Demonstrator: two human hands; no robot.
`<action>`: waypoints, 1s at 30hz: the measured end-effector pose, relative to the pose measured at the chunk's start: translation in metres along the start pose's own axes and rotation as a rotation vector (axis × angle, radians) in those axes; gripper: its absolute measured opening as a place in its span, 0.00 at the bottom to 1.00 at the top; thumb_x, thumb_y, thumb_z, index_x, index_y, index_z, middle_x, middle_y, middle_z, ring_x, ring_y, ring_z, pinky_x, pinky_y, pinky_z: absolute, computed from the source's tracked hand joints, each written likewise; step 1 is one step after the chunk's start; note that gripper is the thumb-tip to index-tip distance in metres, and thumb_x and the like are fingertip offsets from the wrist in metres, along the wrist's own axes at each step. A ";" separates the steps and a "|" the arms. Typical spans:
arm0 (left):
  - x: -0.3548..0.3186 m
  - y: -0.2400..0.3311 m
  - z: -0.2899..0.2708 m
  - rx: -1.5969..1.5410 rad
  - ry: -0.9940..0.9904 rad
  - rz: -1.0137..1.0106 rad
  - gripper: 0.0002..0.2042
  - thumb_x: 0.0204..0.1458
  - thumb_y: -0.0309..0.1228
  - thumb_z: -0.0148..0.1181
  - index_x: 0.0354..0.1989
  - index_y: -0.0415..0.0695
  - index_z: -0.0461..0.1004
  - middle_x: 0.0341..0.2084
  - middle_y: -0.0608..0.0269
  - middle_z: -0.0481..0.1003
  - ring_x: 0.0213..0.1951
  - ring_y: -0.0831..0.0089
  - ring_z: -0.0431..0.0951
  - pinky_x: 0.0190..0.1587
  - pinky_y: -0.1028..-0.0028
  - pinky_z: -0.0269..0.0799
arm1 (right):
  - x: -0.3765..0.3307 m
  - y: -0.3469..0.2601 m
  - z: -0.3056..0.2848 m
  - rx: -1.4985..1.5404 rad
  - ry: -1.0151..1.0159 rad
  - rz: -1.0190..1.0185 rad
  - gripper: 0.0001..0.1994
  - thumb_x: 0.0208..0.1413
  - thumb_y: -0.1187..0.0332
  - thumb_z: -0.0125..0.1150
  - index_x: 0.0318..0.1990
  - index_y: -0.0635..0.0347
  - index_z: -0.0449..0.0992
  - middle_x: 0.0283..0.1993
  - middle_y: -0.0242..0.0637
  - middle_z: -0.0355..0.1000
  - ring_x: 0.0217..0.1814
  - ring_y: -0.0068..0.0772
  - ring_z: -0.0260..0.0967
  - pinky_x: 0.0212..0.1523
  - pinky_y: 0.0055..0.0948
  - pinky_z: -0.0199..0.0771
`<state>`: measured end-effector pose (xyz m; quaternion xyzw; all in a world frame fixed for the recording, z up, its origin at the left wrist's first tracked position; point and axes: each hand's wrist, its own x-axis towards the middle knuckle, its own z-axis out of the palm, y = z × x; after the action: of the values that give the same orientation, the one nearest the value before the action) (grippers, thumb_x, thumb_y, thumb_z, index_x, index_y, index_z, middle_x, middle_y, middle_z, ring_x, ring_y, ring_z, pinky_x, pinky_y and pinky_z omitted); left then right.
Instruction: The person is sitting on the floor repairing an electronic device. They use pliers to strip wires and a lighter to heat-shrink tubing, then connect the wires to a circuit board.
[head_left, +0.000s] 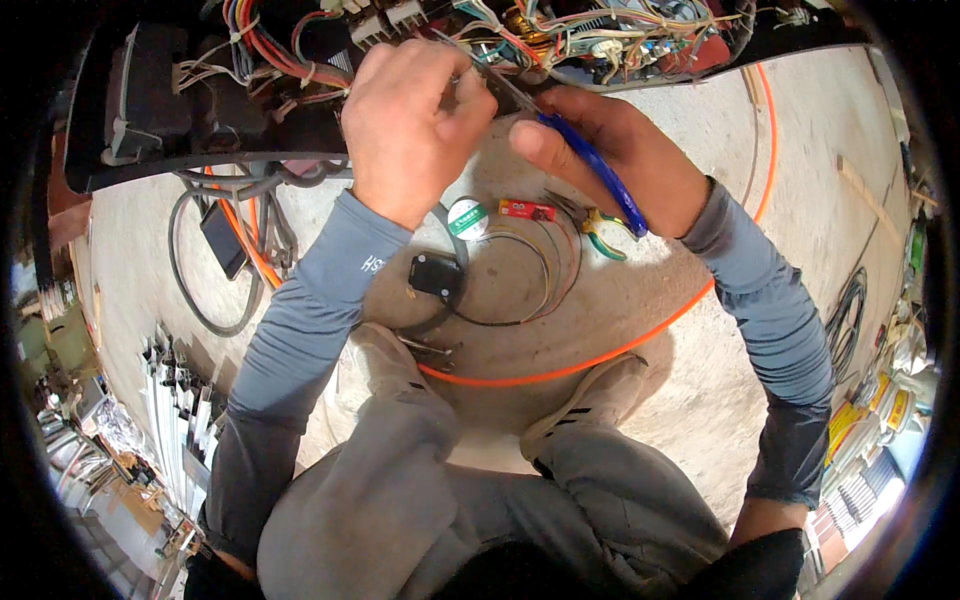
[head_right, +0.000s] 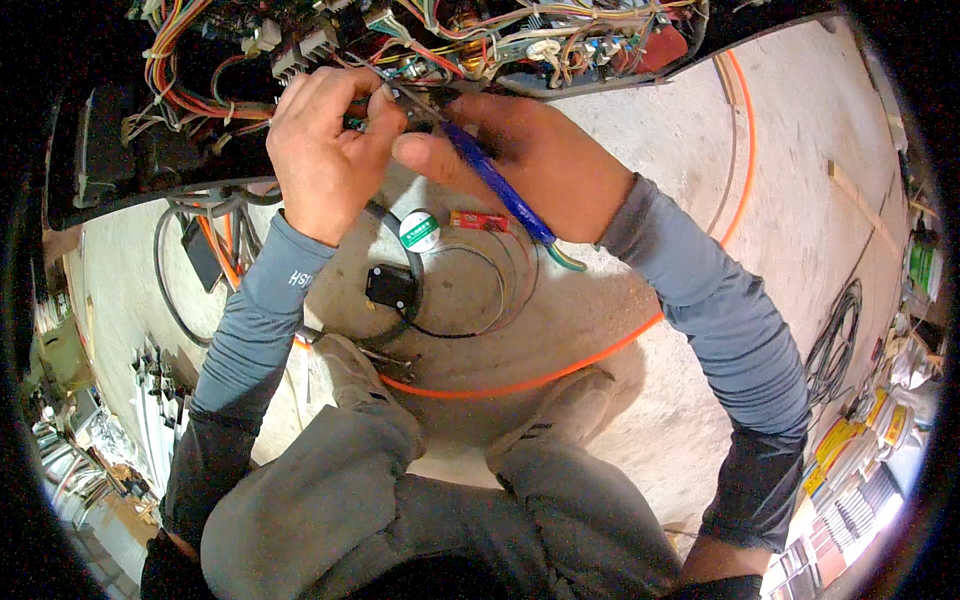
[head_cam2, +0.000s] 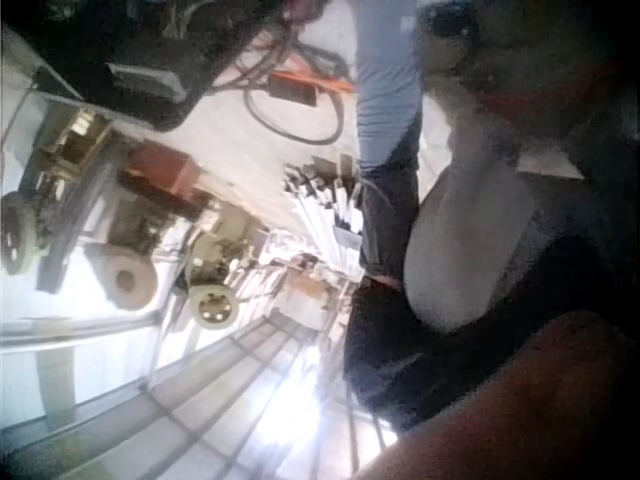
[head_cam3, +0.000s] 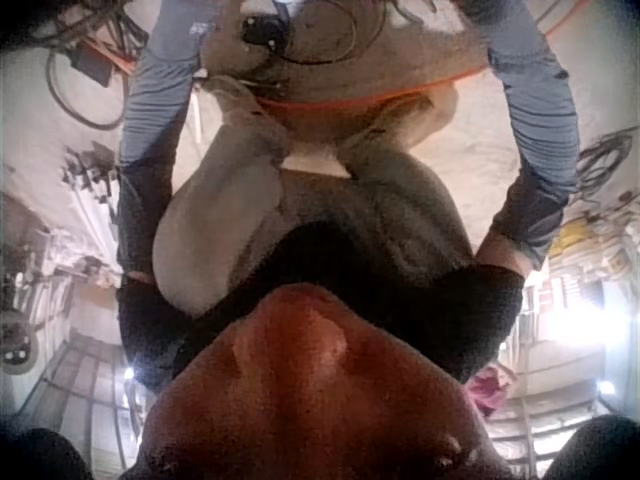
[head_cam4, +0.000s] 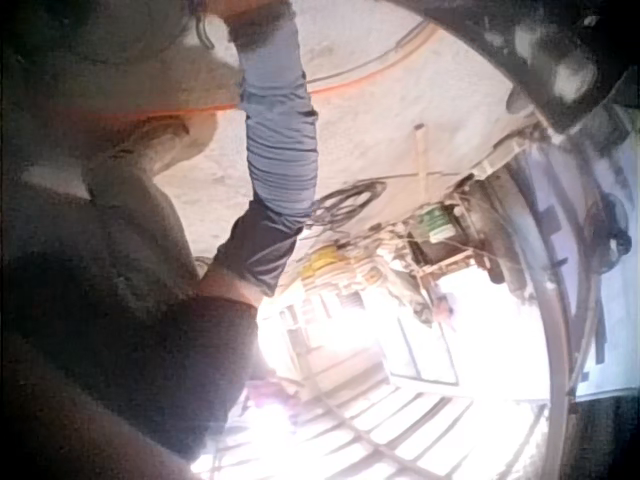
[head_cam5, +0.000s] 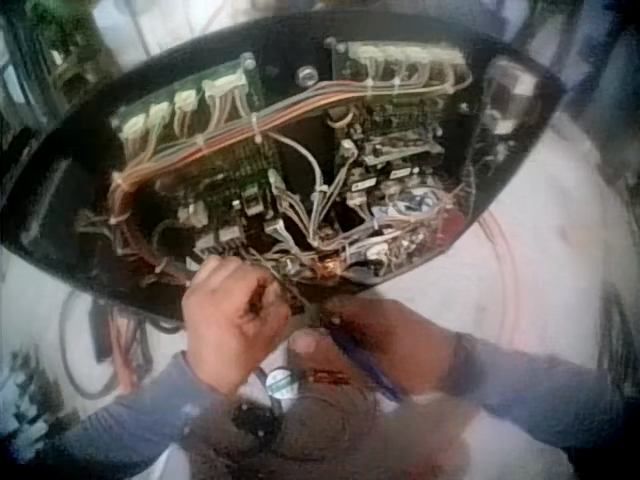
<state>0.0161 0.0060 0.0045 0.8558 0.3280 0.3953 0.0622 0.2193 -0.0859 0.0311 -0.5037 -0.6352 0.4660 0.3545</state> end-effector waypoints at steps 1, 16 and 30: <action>0.001 0.000 -0.001 0.010 -0.003 0.014 0.07 0.45 0.23 0.69 0.32 0.44 0.78 0.28 0.60 0.78 0.31 0.57 0.75 0.35 0.63 0.71 | 0.001 0.000 -0.001 -0.044 0.004 -0.017 0.23 0.66 0.48 0.64 0.44 0.64 0.77 0.28 0.40 0.70 0.29 0.29 0.63 0.32 0.34 0.67; -0.006 -0.006 0.004 -0.018 0.032 0.067 0.07 0.53 0.27 0.68 0.39 0.42 0.78 0.32 0.57 0.77 0.34 0.55 0.77 0.37 0.62 0.73 | -0.005 -0.008 0.008 0.053 -0.039 0.185 0.25 0.69 0.42 0.56 0.42 0.60 0.72 0.22 0.27 0.66 0.21 0.17 0.67 0.21 0.21 0.68; -0.021 -0.004 0.010 -0.443 -0.073 -0.415 0.07 0.63 0.30 0.64 0.41 0.38 0.79 0.30 0.72 0.75 0.32 0.84 0.70 0.34 0.80 0.67 | -0.024 0.018 0.026 0.068 0.098 0.059 0.26 0.65 0.44 0.63 0.47 0.64 0.74 0.30 0.44 0.75 0.29 0.38 0.73 0.30 0.37 0.73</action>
<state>0.0113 -0.0021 -0.0170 0.7496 0.3993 0.4050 0.3386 0.2063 -0.1140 0.0063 -0.5321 -0.5858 0.4722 0.3883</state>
